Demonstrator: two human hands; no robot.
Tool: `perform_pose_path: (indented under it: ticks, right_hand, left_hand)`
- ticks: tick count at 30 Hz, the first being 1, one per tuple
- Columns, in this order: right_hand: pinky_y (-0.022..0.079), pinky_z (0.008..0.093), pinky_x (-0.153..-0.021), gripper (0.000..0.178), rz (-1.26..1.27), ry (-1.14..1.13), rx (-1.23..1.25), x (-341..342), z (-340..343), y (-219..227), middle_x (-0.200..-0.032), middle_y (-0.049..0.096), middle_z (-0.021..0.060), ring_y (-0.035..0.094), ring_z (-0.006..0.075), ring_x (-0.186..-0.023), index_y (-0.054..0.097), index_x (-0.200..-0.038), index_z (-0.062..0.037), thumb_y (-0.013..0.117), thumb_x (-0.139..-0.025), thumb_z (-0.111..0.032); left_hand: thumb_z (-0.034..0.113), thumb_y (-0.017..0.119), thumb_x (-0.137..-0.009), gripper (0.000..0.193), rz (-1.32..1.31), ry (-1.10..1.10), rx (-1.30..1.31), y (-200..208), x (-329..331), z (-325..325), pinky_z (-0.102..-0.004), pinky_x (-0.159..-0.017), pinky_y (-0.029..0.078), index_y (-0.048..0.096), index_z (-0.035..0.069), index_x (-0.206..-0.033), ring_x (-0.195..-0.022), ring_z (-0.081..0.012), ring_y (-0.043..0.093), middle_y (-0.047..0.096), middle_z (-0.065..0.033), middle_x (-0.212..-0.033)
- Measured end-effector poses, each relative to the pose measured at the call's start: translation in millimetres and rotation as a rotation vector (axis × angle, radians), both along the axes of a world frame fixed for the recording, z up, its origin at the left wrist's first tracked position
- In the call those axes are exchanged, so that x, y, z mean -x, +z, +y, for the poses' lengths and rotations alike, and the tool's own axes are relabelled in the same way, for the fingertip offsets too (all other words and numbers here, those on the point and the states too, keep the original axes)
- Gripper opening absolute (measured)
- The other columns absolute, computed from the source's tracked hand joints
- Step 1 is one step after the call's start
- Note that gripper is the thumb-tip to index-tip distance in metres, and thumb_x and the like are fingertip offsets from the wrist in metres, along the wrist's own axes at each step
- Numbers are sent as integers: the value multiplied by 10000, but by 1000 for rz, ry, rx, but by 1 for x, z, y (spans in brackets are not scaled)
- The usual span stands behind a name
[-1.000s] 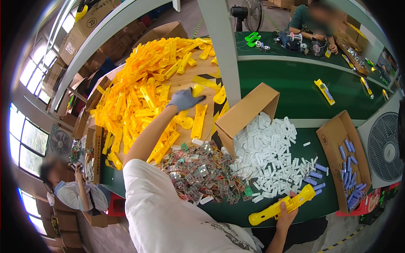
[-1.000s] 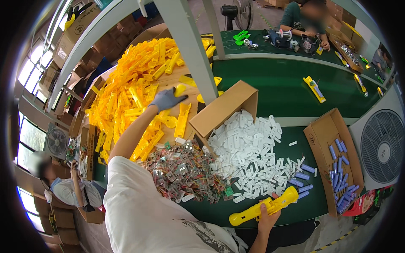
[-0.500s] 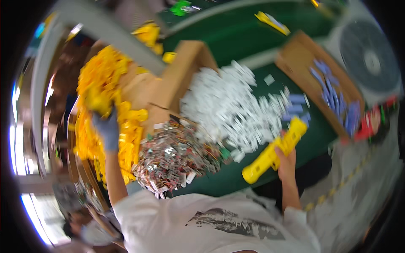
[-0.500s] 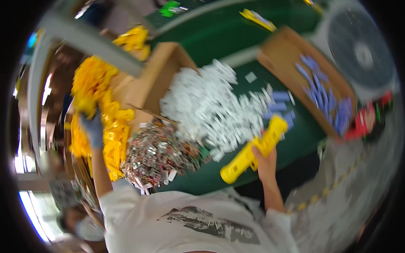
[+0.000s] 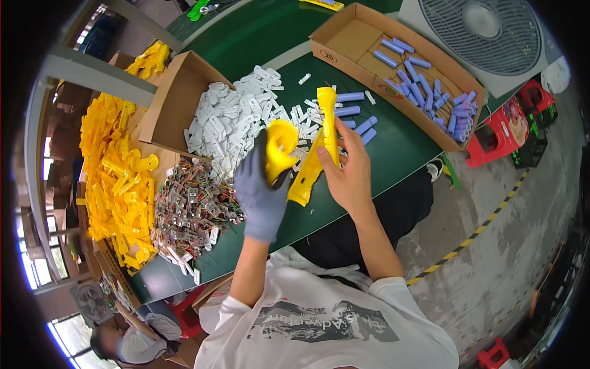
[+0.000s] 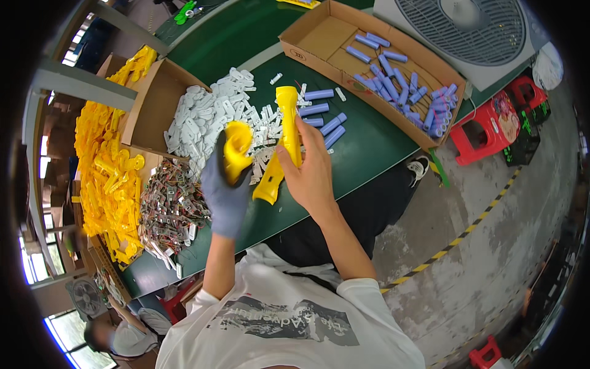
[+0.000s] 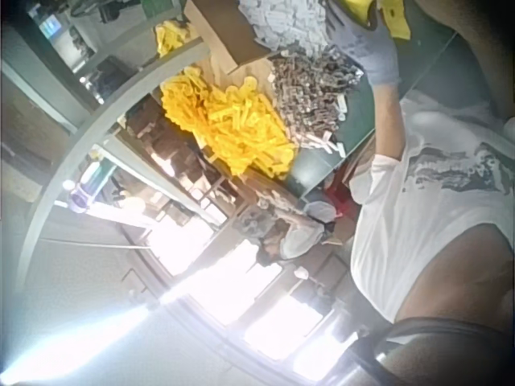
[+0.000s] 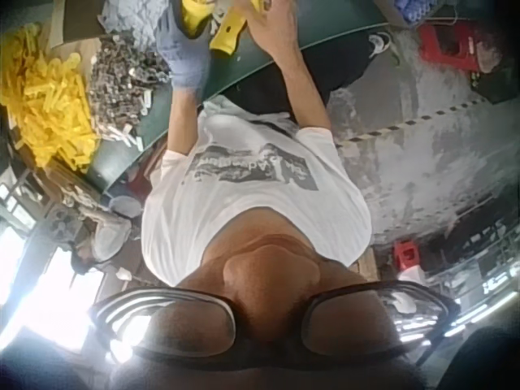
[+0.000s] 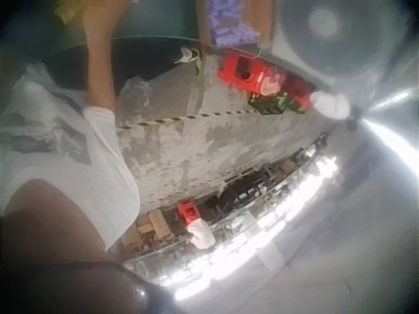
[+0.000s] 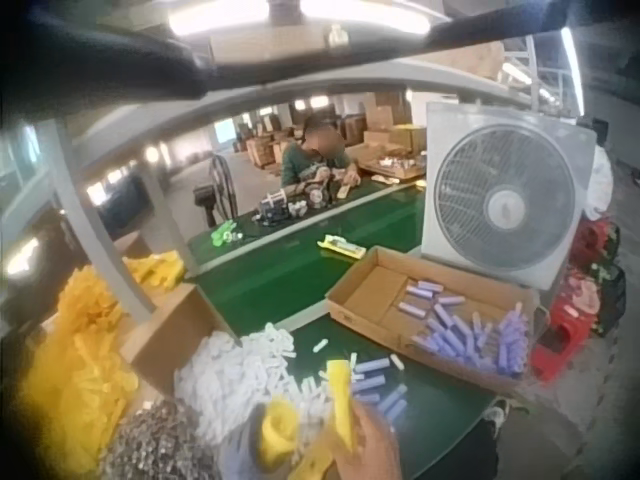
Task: The person is assembling yellow flashlights by placing components like the circuit board, battery, and casing together.
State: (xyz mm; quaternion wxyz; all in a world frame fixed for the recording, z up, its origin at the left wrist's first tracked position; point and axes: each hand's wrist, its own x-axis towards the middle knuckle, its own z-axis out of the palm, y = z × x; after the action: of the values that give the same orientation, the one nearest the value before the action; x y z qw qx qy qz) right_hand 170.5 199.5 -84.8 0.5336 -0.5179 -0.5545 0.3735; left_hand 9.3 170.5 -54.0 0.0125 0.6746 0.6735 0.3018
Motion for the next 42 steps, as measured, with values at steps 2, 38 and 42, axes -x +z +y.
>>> perform_pose_path:
  ticks: [2,38,42]
  right_hand:
    - [520,306,-824,514,52,1,-26,-16,0,16,-1194,538,167,586,254,-1056,450,-1326,22,649,-871,-111]
    - [471,279,-577,241,-378,966,25,101,25,42,-697,663,73,619,127,-608,672,-863,-5,635,-876,-242]
    - [449,215,-561,241,-1,802,164,86,45,49,-752,656,34,586,68,-658,652,-937,4,561,-948,-218]
  left_hand:
    - [235,774,-683,794,-15,-33,93,-1,-19,27,-430,-969,376,414,44,-1364,-1065,-357,514,558,-183,-1143]
    - [156,676,-863,763,-1960,-615,566,-72,25,-151,-311,-740,514,208,78,-1462,-876,-176,614,598,-81,-1009]
    - [83,678,-836,540,-1903,-649,580,-50,26,-117,-327,-706,526,423,55,-1312,-822,-191,624,612,-90,-988]
